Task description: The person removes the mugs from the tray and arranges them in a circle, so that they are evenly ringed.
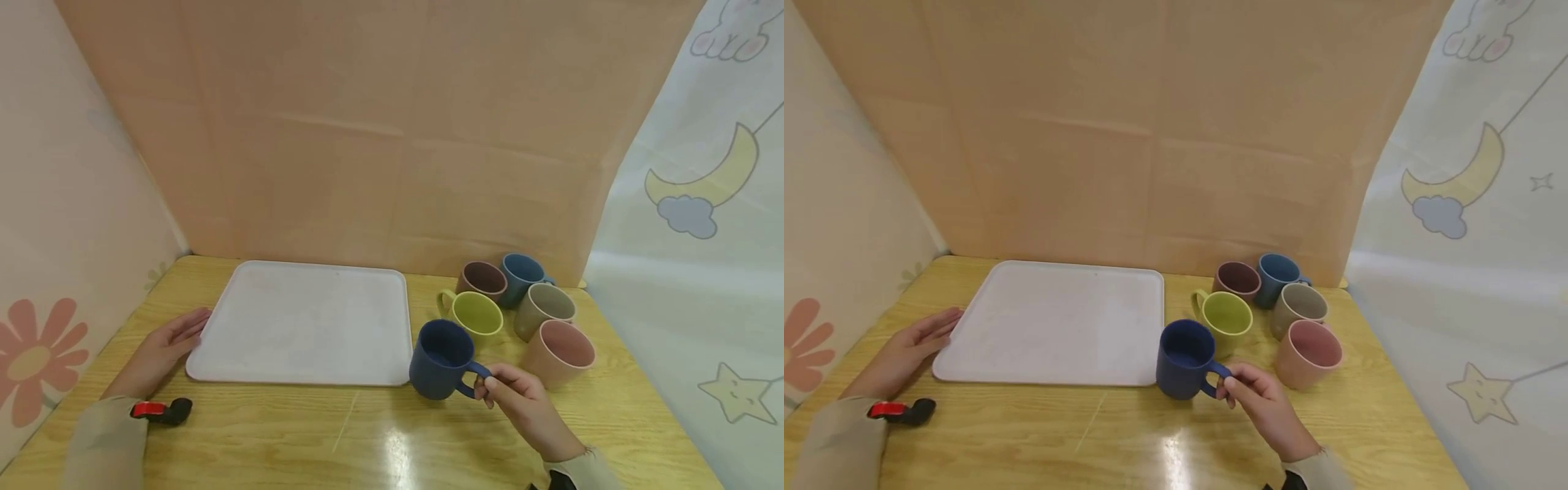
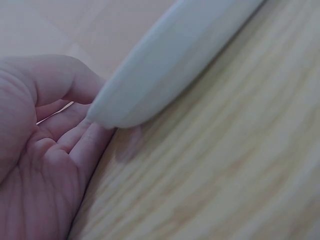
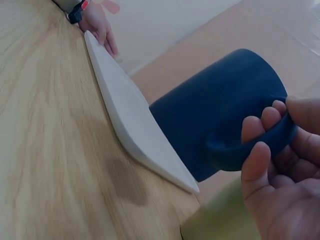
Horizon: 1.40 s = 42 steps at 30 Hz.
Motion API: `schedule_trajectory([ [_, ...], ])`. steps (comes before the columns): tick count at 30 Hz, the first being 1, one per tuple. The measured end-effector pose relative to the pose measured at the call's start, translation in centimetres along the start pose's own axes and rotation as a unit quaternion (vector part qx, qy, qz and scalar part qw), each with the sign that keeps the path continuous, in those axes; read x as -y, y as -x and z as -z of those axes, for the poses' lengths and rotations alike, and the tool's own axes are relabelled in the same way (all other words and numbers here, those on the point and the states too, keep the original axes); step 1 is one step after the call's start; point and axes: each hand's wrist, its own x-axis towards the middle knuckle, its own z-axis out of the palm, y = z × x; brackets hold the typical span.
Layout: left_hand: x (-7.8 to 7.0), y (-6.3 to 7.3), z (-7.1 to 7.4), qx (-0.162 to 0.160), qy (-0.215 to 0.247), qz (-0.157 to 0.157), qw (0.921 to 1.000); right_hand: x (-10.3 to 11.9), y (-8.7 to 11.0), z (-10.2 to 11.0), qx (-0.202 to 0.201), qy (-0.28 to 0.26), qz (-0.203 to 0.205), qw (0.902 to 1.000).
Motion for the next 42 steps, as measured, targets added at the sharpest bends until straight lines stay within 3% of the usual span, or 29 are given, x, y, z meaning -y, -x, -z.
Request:
schedule_trajectory([
  [5,-0.1,0.2,0.2,-0.005,-0.002,0.001,1.0,0.5,2.2,1.7,0.004,-0.02,-0.013,0.9997],
  [17,-0.4,-0.1,0.2,-0.002,0.003,0.012,0.9999,1.2,6.4,5.8,-0.006,-0.058,0.005,0.9983],
  [24,-0.3,-0.3,0.0,-0.004,0.004,0.017,0.9998,0.4,7.2,6.9,-0.047,-0.044,-0.009,0.9979],
  [31,-0.4,-0.2,-0.2,-0.003,0.003,0.018,0.9998,-0.9,7.6,7.2,-0.07,-0.066,0.021,0.9951],
  [37,-0.4,-0.1,-0.2,-0.004,0.009,0.011,0.9999,-1.9,7.7,7.0,-0.102,-0.073,0.022,0.9919],
  [42,-0.3,0.0,-0.3,-0.002,0.015,0.008,0.9999,-2.3,7.9,7.0,-0.103,-0.078,0.013,0.9915],
])
